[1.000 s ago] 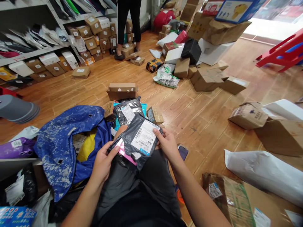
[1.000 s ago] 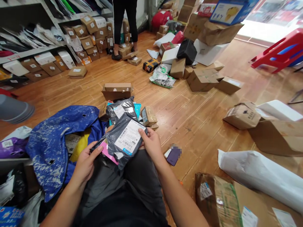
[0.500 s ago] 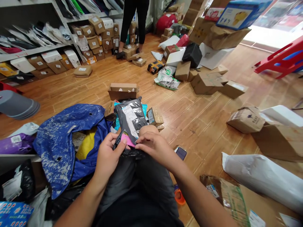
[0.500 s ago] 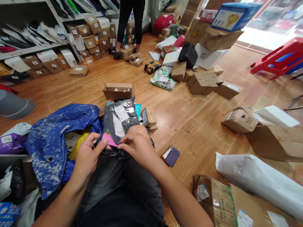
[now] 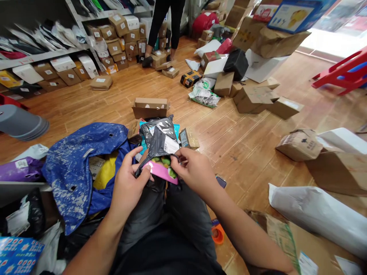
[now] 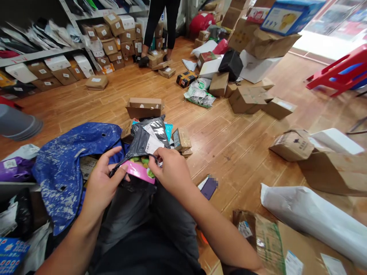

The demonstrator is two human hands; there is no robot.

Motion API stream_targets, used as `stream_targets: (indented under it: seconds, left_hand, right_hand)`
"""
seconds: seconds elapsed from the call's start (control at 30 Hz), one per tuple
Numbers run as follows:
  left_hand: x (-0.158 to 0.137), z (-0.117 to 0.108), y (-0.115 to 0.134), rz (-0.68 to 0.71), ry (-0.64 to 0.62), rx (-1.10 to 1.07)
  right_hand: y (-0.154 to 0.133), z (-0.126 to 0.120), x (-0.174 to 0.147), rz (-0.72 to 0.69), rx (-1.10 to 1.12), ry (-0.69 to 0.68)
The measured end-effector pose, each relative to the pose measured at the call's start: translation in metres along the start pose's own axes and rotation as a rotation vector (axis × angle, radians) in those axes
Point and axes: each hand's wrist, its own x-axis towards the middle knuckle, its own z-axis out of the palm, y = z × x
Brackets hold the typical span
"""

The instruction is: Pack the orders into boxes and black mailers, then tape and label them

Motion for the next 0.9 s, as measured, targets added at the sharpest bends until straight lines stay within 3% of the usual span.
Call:
stream_targets:
  seconds: [0.13,0.23,0.3,0.4,0.53,0.77,0.9]
  left_hand:
    - [0.000,-0.004,0.022,0.323,0.004,0.314]
    - [0.004,-0.013,0.034,0.609,-0.152,0.508]
    - [0.007,-0.022,0.039,0.713,-0.231,0.645]
    - [0.008,-0.034,0.044,0.765,-0.248,0.804]
    - [0.007,-0.042,0.051,0.797,-0.330,0.854]
    - [0.006,-0.039,0.049,0.849,-0.549,0.797]
    - [0.008,-0.032,0.041,0.840,-0.588,0.884]
  right_hand:
    - [-0.010,-0.017,0.009,0.055,0.021,-0.054]
    - [-0.012,-0.028,0.015,0.067,0.010,-0.084]
    - [-0.013,-0.034,0.019,0.048,0.000,-0.096]
    - [-0.015,-0.041,0.021,0.021,-0.038,-0.111]
    - [-0.019,-0.041,0.017,0.003,-0.117,-0.126]
    - [-0.020,-0.033,0.005,-0.112,-0.117,-0.043]
    - [-0.021,-0.028,0.002,-0.178,-0.157,-0.082]
